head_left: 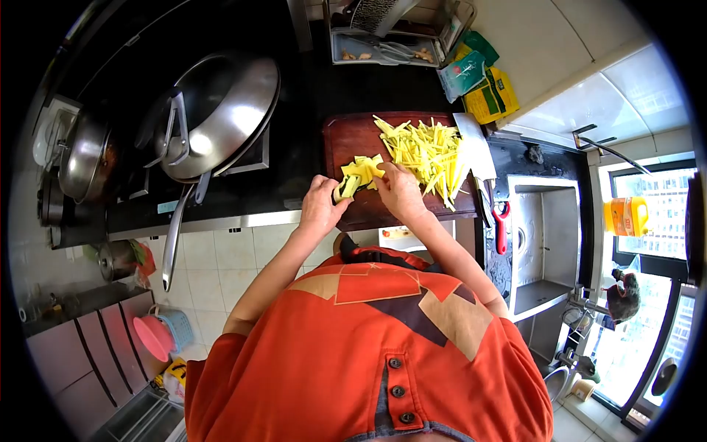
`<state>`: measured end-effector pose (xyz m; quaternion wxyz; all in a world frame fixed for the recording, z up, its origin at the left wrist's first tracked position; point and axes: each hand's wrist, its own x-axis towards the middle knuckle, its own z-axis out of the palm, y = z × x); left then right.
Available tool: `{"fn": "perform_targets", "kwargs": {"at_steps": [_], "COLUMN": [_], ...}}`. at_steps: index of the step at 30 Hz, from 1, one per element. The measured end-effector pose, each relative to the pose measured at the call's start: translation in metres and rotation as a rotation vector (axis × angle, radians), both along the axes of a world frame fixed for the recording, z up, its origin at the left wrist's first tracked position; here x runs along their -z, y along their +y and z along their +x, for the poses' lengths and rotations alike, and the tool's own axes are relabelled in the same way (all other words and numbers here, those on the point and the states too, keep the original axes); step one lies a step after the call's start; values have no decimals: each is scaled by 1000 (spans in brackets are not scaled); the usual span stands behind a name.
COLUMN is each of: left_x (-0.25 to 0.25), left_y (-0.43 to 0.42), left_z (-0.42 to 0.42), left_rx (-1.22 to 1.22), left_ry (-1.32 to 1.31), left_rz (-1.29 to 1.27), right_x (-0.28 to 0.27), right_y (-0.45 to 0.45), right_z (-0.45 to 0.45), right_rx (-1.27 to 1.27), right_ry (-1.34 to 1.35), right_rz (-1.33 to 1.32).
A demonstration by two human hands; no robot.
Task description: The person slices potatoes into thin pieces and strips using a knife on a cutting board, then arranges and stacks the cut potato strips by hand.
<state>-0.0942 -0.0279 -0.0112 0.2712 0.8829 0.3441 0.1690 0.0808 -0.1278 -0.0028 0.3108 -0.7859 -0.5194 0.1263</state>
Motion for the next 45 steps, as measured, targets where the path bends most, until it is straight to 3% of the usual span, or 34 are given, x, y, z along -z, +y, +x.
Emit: {"fn": "perform_targets", "kwargs": {"at_steps": [2, 5, 6, 7, 9, 12, 14, 15, 17, 25, 30, 31, 33, 34, 37, 39, 45], "left_x": [1, 21, 11, 10, 8, -2, -1, 1, 3, -10, 0, 0, 1, 2, 1, 0, 0], "left_y": [4, 13, 15, 17, 23, 30, 34, 34, 34, 27, 24, 22, 20, 19, 17, 18, 18], "left_z": [-3, -4, -3, -2, -2, -5, -6, -6, -6, 3, 11, 12, 14, 16, 21, 24, 20], "left_rx": [-39, 4, -24, -23, -76, -87, -100, -98, -127, -103, -157, -153, -92, -66, -9, 5, 70], "left_ry": [-88, -229, -175, -175, -233, -246, -264, -262, -292, -192, -173, -174, -151, -172, -164, -132, -166], "left_rz": [-302, -433, -628, -629, -1032, -1159, -1308, -1308, -1351, -1157, -907, -909, -383, -262, -176, -205, -203], "right_x": [-1, -2, -3, -3, -3, -6, -13, -14, -15, -5, -14, -10, -10, -12, -22, -15, -2], "right_y": [-4, -10, -10, -10, -11, -12, -13, -12, -9, -2, -26, -31, -38, -40, -50, -59, -66], "right_z": [-3, -5, -6, -8, -11, -13, -17, -18, -23, -32, -17, -15, -13, -13, -11, -4, 1], "right_rx": [61, 64, 65, 44, 29, -27, 27, 28, -21, 221, 266, 251, 243, 229, 223, -16, 0], "right_ry": [79, 186, 183, 196, 208, 274, 716, 717, 960, 1228, 1127, 1019, 913, 826, 642, -37, -11], "right_rz": [80, 70, 70, 69, 71, 38, -165, -164, -249, -204, -192, -157, -118, -74, -22, 224, 185]}}
